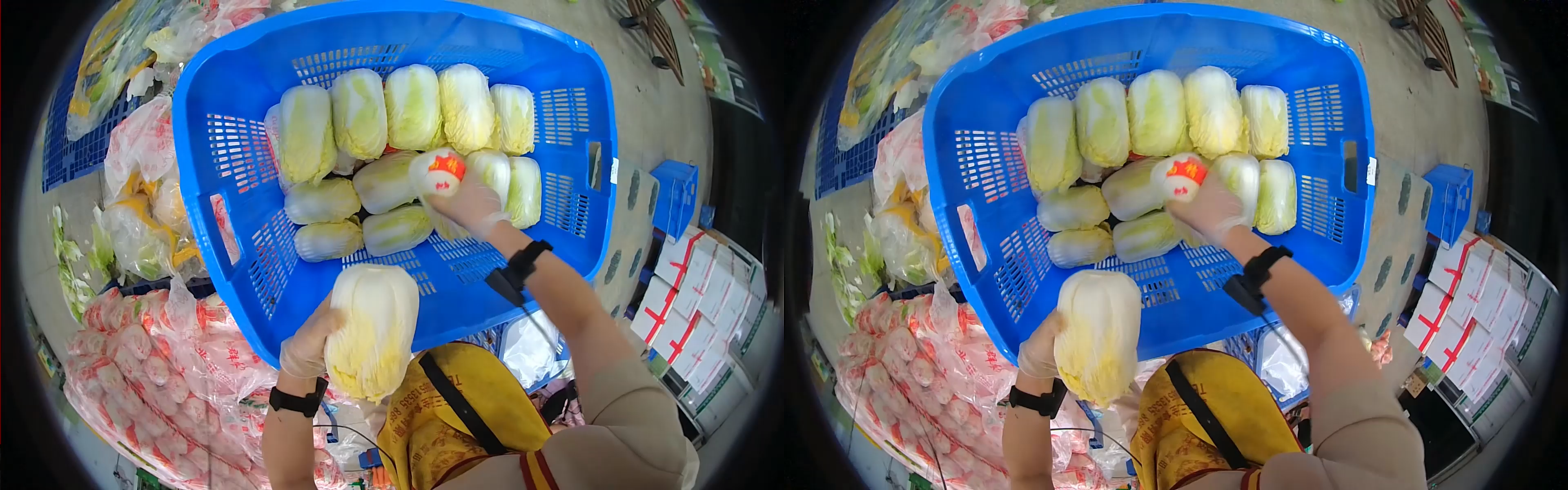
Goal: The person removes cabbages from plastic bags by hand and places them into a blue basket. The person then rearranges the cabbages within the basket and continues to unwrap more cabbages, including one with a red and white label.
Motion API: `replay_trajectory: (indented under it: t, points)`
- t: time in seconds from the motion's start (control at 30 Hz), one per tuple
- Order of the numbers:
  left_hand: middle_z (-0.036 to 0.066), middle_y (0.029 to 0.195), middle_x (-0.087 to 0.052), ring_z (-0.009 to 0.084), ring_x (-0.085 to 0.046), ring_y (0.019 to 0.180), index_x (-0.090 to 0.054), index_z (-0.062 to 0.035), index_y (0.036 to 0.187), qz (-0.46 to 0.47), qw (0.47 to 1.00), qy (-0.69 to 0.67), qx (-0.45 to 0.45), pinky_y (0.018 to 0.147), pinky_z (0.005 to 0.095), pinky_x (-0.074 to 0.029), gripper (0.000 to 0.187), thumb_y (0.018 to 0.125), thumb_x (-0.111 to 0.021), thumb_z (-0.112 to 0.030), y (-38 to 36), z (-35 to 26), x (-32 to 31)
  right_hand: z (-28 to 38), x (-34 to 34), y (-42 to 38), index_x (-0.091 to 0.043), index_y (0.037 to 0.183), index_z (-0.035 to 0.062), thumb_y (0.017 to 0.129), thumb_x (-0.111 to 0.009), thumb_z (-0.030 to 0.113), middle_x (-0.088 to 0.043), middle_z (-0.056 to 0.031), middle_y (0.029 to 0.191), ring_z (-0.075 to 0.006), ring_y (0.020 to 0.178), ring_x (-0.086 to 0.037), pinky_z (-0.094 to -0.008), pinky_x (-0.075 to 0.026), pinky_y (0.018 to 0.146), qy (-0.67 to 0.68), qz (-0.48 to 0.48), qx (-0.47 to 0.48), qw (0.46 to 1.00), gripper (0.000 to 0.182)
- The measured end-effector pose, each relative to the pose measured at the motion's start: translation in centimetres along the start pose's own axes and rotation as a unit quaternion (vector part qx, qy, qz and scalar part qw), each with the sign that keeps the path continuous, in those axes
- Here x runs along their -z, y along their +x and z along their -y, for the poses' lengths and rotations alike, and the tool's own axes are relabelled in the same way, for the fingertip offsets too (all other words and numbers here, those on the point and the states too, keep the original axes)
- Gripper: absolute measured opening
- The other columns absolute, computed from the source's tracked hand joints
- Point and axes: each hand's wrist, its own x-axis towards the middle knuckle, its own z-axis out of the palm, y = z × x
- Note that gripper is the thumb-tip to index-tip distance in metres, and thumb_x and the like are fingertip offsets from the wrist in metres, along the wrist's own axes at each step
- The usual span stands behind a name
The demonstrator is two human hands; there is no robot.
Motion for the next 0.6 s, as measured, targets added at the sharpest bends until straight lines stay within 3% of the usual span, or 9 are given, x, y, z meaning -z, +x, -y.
replay_trajectory:
  t: [0.03,0.07,0.17,0.37,0.43,0.47,0.53,0.57,0.6]
  points:
    - [0.013,0.134,-0.046,0.0223,-0.049,0.121,-0.03,-0.0005,0.14,-0.024,0.999,-0.03,0.006,0.1,0.0364,-0.041,0.077,0.083,-0.064,-0.038,0.4,-0.4,-0.4,-0.5,-0.9,0.7,-0.045,0.125,0.0032,0.064,-0.073,0.052,-0.058,-0.018,0.11,-0.0296,0.098,-0.061,-0.0397,-0.048,0.079,0.033,-0.06,-0.061,0.996,0.083]
    - [0.012,0.136,-0.045,0.0224,-0.048,0.122,-0.029,-0.0008,0.141,-0.05,0.997,-0.056,0.014,0.101,0.0364,-0.041,0.072,0.086,-0.06,-0.036,1.0,-0.9,-0.8,-1.2,-2.4,1.7,-0.035,0.134,0.0029,0.063,-0.073,0.056,-0.052,-0.0178,0.118,-0.0308,0.108,-0.053,-0.0412,-0.044,0.086,-0.123,-0.139,-0.015,0.982,0.096]
    - [0.015,0.133,-0.051,0.0276,-0.051,0.12,-0.039,-0.0009,0.136,-0.093,0.995,0.02,-0.022,0.104,0.0401,-0.039,0.059,0.094,-0.046,-0.041,2.6,-1.6,-0.1,-1.6,-4.8,3.0,-0.031,0.138,0.0021,0.063,-0.073,0.059,-0.047,-0.0178,0.122,-0.0318,0.115,-0.044,-0.0422,-0.038,0.094,-0.093,-0.181,0.02,0.979,0.103]
    - [0.012,0.132,-0.051,0.0234,-0.052,0.119,-0.04,-0.0025,0.137,-0.1,0.984,0.123,-0.084,0.101,0.0339,-0.041,0.05,0.098,-0.042,-0.034,10.3,-4.4,-0.3,-2.7,-2.1,3.4,-0.025,0.143,0.0017,0.069,-0.069,0.058,-0.047,-0.0211,0.123,-0.0338,0.118,-0.044,-0.0411,-0.036,0.099,-0.085,-0.091,0.037,0.992,0.103]
    - [0.014,0.135,-0.047,0.0266,-0.051,0.12,-0.032,0.0002,0.14,-0.125,0.952,0.229,-0.161,0.101,0.0342,-0.04,0.058,0.094,-0.053,-0.029,14.9,-4.7,1.7,-3.7,-1.4,4.0,-0.026,0.143,0.0013,0.072,-0.068,0.056,-0.048,-0.0226,0.122,-0.0347,0.117,-0.046,-0.0407,-0.037,0.099,-0.068,-0.096,0.068,0.991,0.099]
    - [0.014,0.135,-0.047,0.0266,-0.051,0.12,-0.032,0.0002,0.14,-0.123,0.952,0.231,-0.161,0.101,0.0342,-0.04,0.058,0.094,-0.053,-0.029,17.3,-4.3,2.4,-4.5,-0.5,3.9,-0.032,0.14,0.0012,0.075,-0.066,0.052,-0.05,-0.0241,0.12,-0.0349,0.113,-0.048,-0.0399,-0.039,0.098,0.033,-0.073,0.09,0.993,0.089]
    - [0.024,0.137,-0.04,0.0313,-0.045,0.123,-0.017,0.0057,0.143,-0.308,0.814,0.437,-0.226,0.105,0.0368,-0.036,0.089,0.079,-0.072,-0.023,21.7,-2.5,2.7,-6.3,1.0,3.2,-0.037,0.138,0.0011,0.079,-0.064,0.048,-0.052,-0.0255,0.117,-0.0351,0.11,-0.051,-0.039,-0.04,0.098,0.135,-0.046,0.105,0.984,0.08]
    - [0.024,0.137,-0.04,0.0313,-0.045,0.123,-0.017,0.0057,0.143,-0.307,0.817,0.436,-0.221,0.105,0.0368,-0.036,0.089,0.079,-0.072,-0.023,23.2,-1.2,2.6,-7.4,1.6,2.5,-0.042,0.134,0.001,0.081,-0.063,0.042,-0.053,-0.0257,0.116,-0.0352,0.107,-0.053,-0.0393,-0.042,0.094,0.147,-0.063,0.116,0.98,0.07]
    - [0.028,0.139,-0.034,0.0354,-0.04,0.126,-0.01,0.0059,0.143,-0.353,0.735,0.524,-0.246,0.107,0.0384,-0.032,0.098,0.076,-0.074,-0.023,24.4,0.3,2.3,-8.0,2.2,1.6,-0.046,0.131,0.0009,0.084,-0.062,0.036,-0.054,-0.0259,0.115,-0.0354,0.104,-0.055,-0.0397,-0.045,0.091,0.16,-0.078,0.126,0.976,0.06]
